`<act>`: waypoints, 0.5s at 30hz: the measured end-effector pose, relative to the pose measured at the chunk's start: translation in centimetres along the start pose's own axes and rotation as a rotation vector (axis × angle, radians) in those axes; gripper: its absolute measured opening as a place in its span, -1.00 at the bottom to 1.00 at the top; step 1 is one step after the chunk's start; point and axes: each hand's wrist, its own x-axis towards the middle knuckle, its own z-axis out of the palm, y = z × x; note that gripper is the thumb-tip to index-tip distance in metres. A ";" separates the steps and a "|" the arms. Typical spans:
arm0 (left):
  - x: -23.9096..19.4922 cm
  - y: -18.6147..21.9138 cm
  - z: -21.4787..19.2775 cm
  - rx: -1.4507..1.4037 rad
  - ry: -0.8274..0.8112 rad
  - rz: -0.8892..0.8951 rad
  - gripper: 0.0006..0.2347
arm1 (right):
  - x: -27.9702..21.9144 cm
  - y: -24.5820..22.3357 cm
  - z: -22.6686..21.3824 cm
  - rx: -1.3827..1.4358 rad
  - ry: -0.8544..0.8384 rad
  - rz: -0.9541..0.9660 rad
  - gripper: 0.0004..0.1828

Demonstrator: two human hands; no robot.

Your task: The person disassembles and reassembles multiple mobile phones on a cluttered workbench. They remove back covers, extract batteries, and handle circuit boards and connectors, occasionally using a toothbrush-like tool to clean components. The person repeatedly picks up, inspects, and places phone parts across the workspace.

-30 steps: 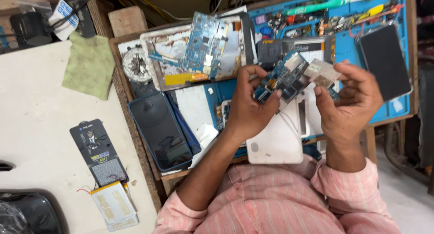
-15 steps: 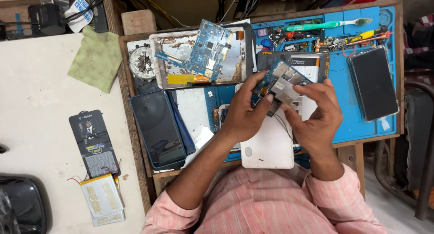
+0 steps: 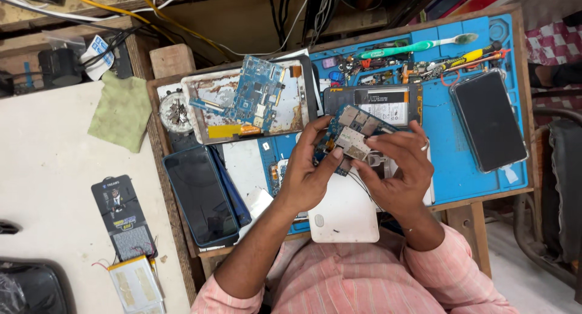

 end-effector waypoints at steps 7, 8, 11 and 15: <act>0.1 -0.2 -0.6 -0.072 -0.009 -0.053 -0.56 | -0.3 1.1 0.5 0.088 0.057 -0.025 -0.57; 0.2 -0.1 -0.7 -0.078 -0.014 -0.051 -0.56 | -0.3 1.1 0.5 0.070 0.051 -0.031 -0.57; 0.3 0.1 -0.7 -0.084 -0.023 -0.040 -0.56 | -0.1 1.3 0.6 0.037 0.038 -0.041 -0.57; 0.3 0.1 -0.7 -0.065 -0.024 -0.033 -0.57 | 0.0 1.2 0.6 0.008 0.022 -0.041 -0.56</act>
